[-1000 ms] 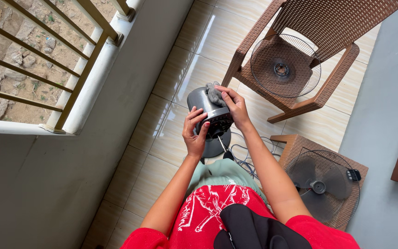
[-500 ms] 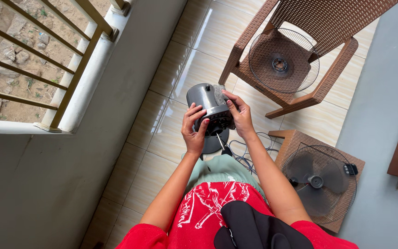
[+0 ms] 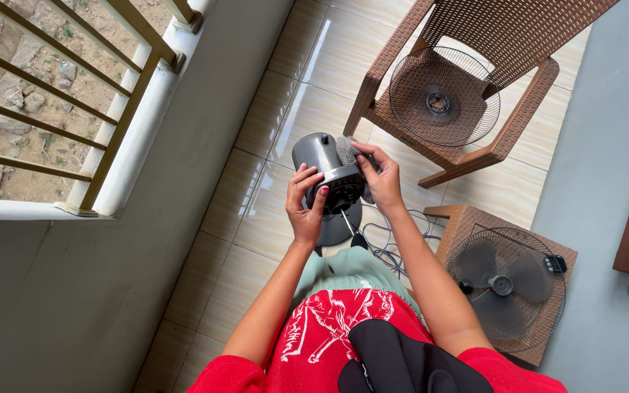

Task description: The person sits on the floor and unscrews the rear cap of a standing fan, removes the front grille and places it on a chair, then detaches the blade and uses a cloth to wipe the motor housing and other fan parts.

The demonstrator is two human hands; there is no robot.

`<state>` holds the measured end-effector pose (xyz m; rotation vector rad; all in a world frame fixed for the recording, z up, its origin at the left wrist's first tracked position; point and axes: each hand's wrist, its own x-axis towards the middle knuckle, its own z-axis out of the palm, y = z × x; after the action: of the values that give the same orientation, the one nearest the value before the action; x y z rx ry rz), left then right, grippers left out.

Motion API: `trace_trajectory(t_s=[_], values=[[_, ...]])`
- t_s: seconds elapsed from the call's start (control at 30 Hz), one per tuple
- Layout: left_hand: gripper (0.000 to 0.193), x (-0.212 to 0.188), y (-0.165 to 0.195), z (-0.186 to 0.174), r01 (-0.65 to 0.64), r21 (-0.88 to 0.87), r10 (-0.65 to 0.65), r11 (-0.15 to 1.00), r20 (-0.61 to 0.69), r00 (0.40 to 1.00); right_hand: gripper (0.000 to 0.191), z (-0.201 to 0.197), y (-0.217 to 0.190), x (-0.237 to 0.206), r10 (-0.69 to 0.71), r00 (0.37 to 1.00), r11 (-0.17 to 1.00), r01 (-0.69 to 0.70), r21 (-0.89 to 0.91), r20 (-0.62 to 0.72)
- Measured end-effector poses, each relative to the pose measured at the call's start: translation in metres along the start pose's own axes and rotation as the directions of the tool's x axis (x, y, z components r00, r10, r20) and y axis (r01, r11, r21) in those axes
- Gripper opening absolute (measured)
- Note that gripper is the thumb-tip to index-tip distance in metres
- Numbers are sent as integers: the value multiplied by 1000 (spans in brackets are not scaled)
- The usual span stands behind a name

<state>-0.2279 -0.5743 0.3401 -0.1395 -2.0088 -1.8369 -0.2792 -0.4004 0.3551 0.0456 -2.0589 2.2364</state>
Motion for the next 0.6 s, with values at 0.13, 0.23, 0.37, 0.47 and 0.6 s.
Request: trace_trajectory(t_s=[0.13, 0.23, 0.37, 0.47, 0.6], values=[[20, 3, 5, -2, -25, 47, 23, 999, 37, 999, 23, 8, -38, 17, -94, 994, 995, 93, 24, 63], [36, 12, 13, -3, 67, -50, -68, 996, -4, 998, 23, 19, -66, 19, -170, 978, 985, 172, -7, 124], [76, 38, 25, -7, 23, -126, -29, 992, -45, 999, 24, 39, -95, 23, -131, 964, 991, 133, 7, 230], [88, 61, 29, -10, -136, -343, 136, 929, -24, 990, 22, 57, -107, 22, -142, 934, 983, 93, 159, 328], [60, 73, 24, -33, -7, -380, 9, 925, 4, 1000, 23, 72, -110, 21, -166, 965, 974, 129, 184, 204]])
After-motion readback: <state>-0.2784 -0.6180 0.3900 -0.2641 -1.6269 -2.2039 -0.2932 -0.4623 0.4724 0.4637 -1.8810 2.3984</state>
